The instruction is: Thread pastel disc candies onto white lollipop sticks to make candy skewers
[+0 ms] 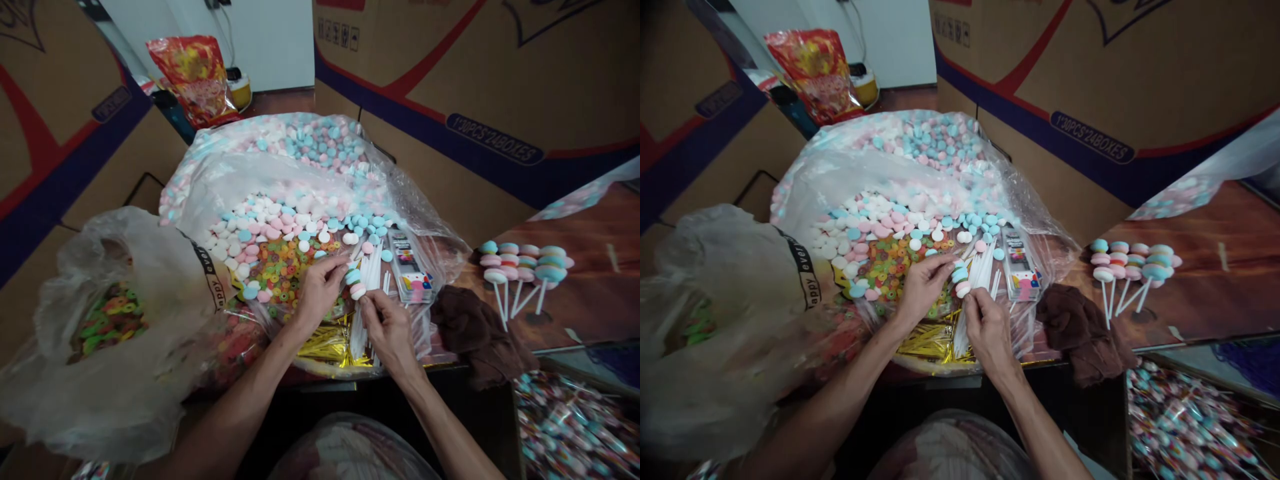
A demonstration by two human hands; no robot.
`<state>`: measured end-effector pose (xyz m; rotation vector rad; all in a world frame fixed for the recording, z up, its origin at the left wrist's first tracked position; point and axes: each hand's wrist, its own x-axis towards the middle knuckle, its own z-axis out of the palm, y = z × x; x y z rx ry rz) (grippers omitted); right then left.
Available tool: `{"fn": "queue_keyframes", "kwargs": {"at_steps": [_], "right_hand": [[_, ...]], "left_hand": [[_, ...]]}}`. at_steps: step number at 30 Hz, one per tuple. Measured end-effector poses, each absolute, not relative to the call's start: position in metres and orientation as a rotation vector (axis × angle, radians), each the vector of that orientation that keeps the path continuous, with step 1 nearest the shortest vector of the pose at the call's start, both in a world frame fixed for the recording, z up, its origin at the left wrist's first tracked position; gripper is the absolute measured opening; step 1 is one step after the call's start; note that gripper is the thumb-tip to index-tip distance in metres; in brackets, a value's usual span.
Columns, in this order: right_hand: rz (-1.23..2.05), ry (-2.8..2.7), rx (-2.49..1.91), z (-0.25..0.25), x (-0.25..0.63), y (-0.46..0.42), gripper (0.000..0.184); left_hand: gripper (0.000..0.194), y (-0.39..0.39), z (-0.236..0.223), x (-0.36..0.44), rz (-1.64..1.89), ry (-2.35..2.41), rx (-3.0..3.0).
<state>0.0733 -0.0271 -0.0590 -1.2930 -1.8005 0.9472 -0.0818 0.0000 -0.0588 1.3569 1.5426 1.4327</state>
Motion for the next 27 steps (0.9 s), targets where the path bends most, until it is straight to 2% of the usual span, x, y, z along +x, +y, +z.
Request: {"fn": "queue_keyframes", "kwargs": {"at_steps": [7, 16, 21, 27], "right_hand": [[0.949, -1.8, -1.293, -0.061, 0.073, -0.025, 0.025], [0.891, -1.876, -1.173, -0.033, 0.087, -0.023, 0.023], [0.679, -1.74, -1.222, -0.033, 0.132, -0.022, 0.02], [0.318, -1.342, -1.654, -0.036, 0.206, 0.008, 0.029]], "left_hand": [[0.023, -0.001, -0.056, -0.079, 1.409, 1.525, 1.288], [0.037, 0.005, -0.042, -0.086, 1.416, 1.586, 1.166], [0.049, 0.008, -0.031, -0.085, 1.313, 1.389, 1.149], [0.053, 0.007, -0.027, -0.092, 1.368, 1.486, 1.04]]}}
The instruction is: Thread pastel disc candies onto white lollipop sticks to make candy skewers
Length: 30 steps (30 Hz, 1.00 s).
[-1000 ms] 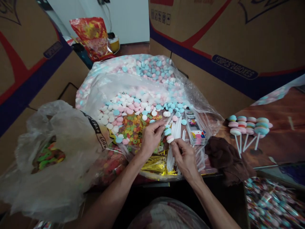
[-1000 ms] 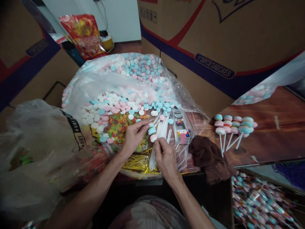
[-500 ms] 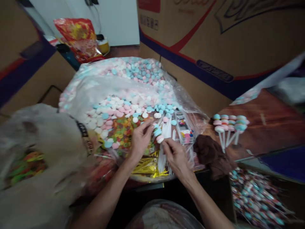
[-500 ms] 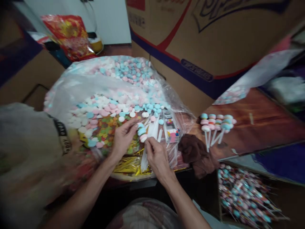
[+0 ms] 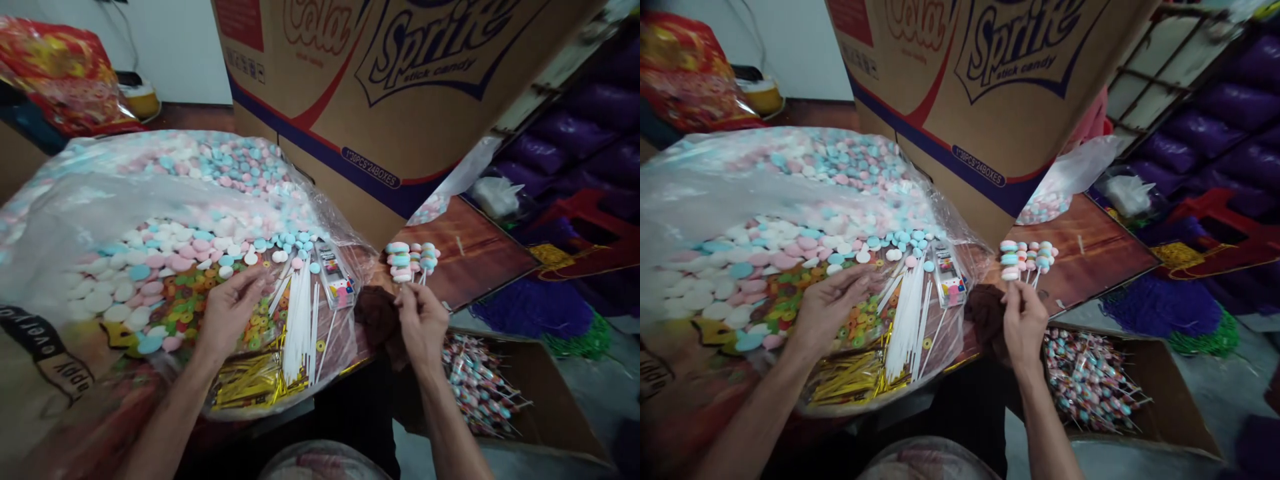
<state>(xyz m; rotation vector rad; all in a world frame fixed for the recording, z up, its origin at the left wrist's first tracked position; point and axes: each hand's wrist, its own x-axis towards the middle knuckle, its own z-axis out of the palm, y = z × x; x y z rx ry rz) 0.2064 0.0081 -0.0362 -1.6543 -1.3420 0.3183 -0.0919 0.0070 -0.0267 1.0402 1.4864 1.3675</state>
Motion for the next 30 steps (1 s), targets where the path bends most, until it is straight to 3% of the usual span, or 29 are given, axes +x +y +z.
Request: {"fn": "queue_keyframes", "kwargs": {"at_steps": [5, 9, 15, 20, 26, 30], "right_hand": [[0.019, -1.354, -2.16, -0.037, 0.241, 0.049, 0.034], [-0.031, -1.341, -2.377, -0.04, 0.255, 0.06, 0.034], [-0.485, -1.439, -2.017, -0.043, 0.227, 0.038, 0.033], [-0.039, -2.1, -1.518, -0.04, 0.15, 0.002, 0.025], [-0.074, -2.369, -1.719, -0.043, 0.103, -0.028, 0.014], [-0.01, -2.381, -1.804, -0.041, 0.093, -0.032, 0.014]], "left_hand": [[0.046, 0.005, -0.035, -0.106, 1.314, 1.584, 1.169], [0.044, 0.001, -0.041, -0.121, 1.243, 1.757, 1.254], [0.031, 0.011, -0.025, -0.121, 1.058, 1.901, 1.582], [0.031, 0.053, -0.018, -0.101, 0.876, 2.024, 1.972], [0.039, 0.082, -0.035, -0.093, 0.474, 1.9, 2.217], [0.035, 0.081, -0.04, -0.096, 0.499, 1.908, 2.198]]}}
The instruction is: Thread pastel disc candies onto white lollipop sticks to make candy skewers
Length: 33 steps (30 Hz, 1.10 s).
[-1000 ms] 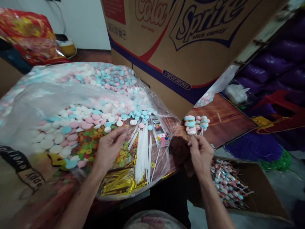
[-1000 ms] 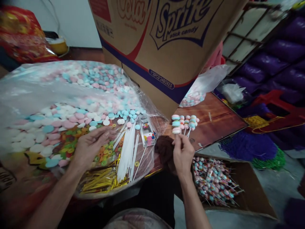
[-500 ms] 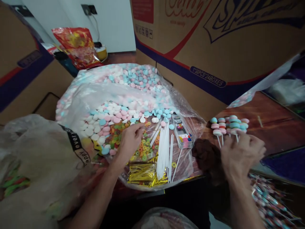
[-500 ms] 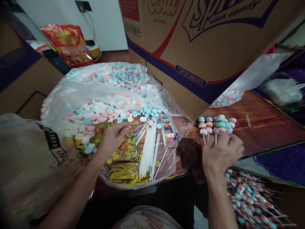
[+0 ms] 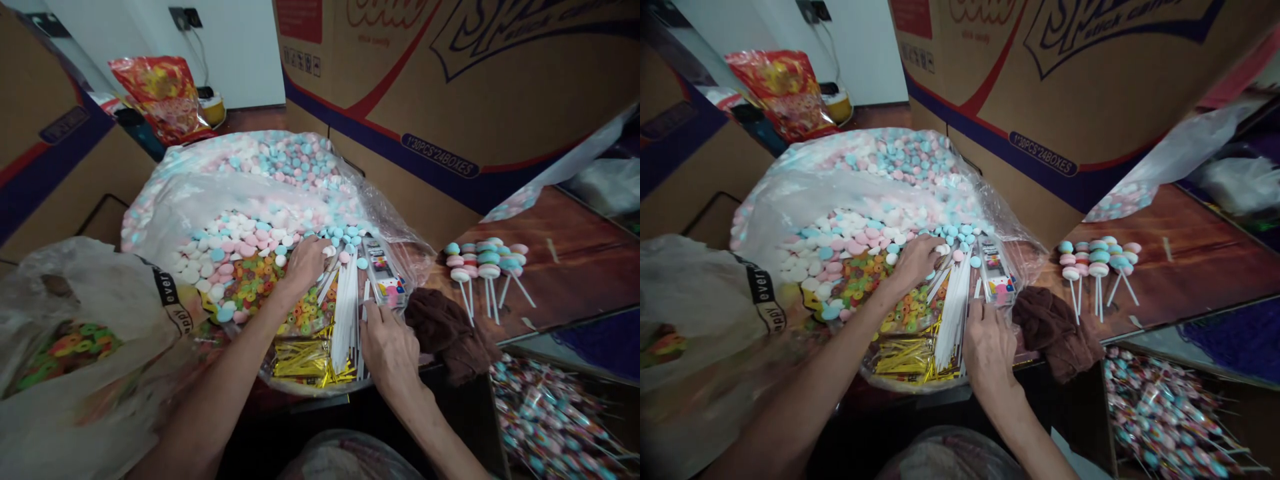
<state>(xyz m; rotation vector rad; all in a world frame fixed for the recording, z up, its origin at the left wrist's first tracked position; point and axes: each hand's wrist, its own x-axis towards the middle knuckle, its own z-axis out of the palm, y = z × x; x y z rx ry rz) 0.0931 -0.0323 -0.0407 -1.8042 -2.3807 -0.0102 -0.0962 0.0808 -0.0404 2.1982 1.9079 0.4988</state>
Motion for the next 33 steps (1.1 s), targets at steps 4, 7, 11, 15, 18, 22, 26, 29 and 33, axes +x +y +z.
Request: {"fn": "queue_keyframes", "kwargs": {"at_steps": [4, 7, 11, 15, 18, 22, 26, 29, 33], "right_hand": [[0.203, -2.262, -1.848, -0.039, 0.09, -0.026, 0.026], [0.465, -2.112, -1.805, -0.04, 0.095, -0.018, 0.03], [0.744, -1.9, -1.67, -0.044, 0.103, -0.014, 0.023], [0.927, -1.662, -1.605, -0.045, 0.105, -0.014, 0.017], [0.99, -1.596, -1.527, -0.044, 0.103, -0.015, 0.023], [1.012, -1.598, -1.441, -0.041, 0.101, -0.016, 0.023], [1.014, -1.641, -1.412, -0.041, 0.101, -0.015, 0.024], [1.011, -1.659, -1.383, -0.045, 0.099, -0.015, 0.023], [1.036, -1.628, -1.331, -0.05, 0.093, -0.016, 0.027]], "left_hand": [[0.039, 0.078, -0.038, -0.096, 0.562, 1.913, 2.172], [0.038, 0.079, -0.037, -0.094, 0.621, 1.889, 2.135], [0.028, 0.086, -0.041, -0.094, 0.622, 1.825, 2.162], [0.023, 0.091, -0.049, -0.093, 0.623, 1.77, 2.209], [0.02, 0.089, -0.05, -0.091, 0.687, 1.773, 2.189], [0.018, 0.081, -0.044, -0.084, 0.655, 1.843, 2.141], [0.028, 0.074, -0.038, -0.079, 0.7, 1.888, 2.066], [0.035, 0.067, -0.036, -0.081, 0.86, 1.871, 1.949], [0.017, 0.052, -0.035, -0.089, 1.101, 1.529, 1.541]]}}
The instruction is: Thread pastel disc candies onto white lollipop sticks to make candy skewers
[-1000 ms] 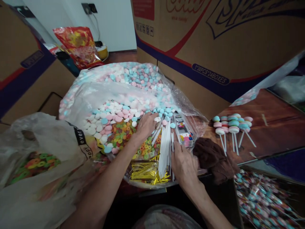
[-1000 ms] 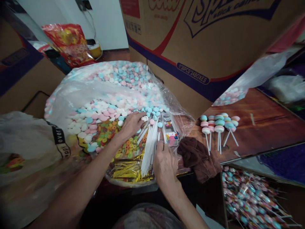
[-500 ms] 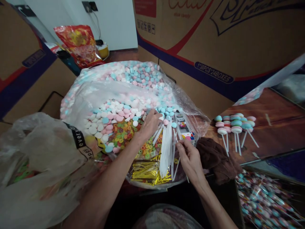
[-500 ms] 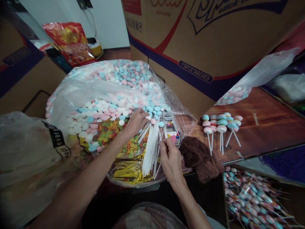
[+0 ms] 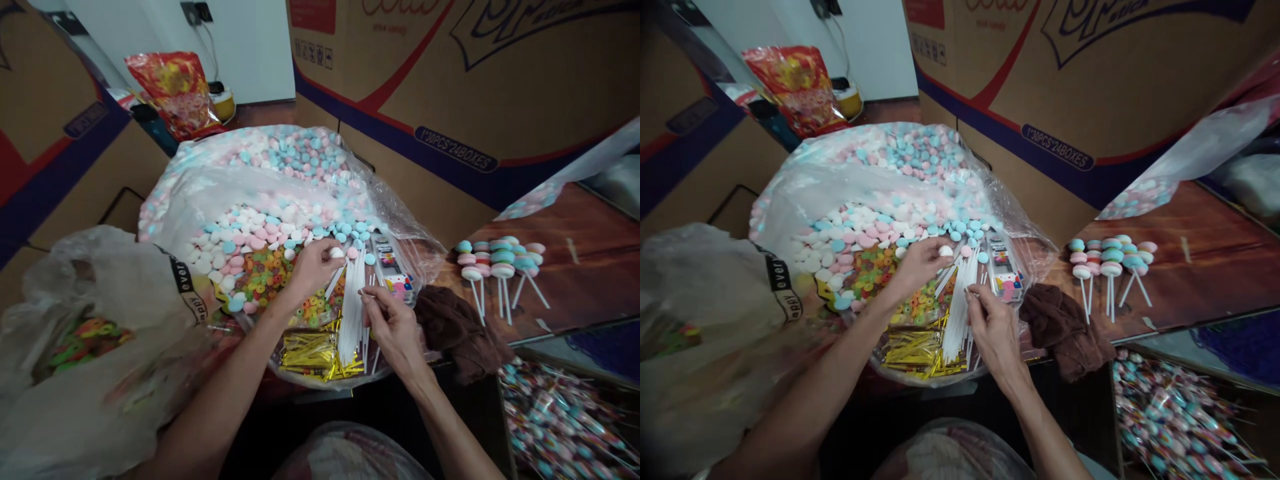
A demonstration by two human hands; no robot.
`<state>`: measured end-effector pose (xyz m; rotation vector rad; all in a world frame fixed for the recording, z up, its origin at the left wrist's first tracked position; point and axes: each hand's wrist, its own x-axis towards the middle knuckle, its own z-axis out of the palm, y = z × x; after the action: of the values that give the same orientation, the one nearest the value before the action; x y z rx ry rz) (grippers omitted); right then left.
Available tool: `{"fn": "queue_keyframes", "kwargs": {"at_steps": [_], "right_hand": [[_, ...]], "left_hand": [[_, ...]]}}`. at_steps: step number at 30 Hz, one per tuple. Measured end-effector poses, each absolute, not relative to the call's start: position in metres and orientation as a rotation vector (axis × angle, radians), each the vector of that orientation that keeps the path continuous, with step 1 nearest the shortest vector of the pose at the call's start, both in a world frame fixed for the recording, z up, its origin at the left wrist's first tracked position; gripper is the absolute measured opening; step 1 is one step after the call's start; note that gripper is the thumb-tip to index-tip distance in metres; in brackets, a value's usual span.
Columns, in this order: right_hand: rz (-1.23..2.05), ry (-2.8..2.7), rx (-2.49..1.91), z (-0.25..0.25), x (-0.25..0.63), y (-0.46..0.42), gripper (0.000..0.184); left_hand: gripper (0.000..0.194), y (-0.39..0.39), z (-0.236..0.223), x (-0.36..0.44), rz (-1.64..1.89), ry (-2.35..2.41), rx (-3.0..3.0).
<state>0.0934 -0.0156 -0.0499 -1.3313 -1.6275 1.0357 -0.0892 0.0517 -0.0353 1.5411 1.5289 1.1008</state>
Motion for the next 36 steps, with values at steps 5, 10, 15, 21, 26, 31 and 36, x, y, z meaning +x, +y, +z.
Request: {"fn": "queue_keyframes", "kwargs": {"at_steps": [5, 10, 15, 21, 26, 31, 36], "right_hand": [[1.088, -1.641, -1.27, -0.047, 0.083, -0.021, 0.024], [1.183, -1.644, -1.229, -0.044, 0.077, -0.026, 0.025], [1.186, -1.634, -1.237, -0.046, 0.076, -0.026, 0.025], [1.173, -1.689, -1.243, -0.047, 0.074, -0.023, 0.025], [1.216, -1.685, -1.234, -0.046, 0.071, -0.02, 0.025], [1.153, -1.709, -1.289, -0.045, 0.066, -0.016, 0.027], [1.162, -1.637, -1.267, -0.046, 0.053, -0.011, 0.026]], "left_hand": [[0.019, 0.028, -0.037, -0.094, 1.272, 1.355, 1.175], [0.022, 0.016, -0.035, -0.093, 1.333, 1.401, 1.083], [0.027, 0.011, -0.035, -0.093, 1.328, 1.305, 1.0], [0.03, 0.009, -0.04, -0.096, 1.279, 1.296, 1.043], [0.034, 0.009, -0.043, -0.096, 1.271, 1.32, 1.1], [0.032, 0.007, -0.05, -0.093, 1.289, 1.506, 1.261], [0.035, 0.0, -0.046, -0.088, 1.275, 1.643, 1.435]]}}
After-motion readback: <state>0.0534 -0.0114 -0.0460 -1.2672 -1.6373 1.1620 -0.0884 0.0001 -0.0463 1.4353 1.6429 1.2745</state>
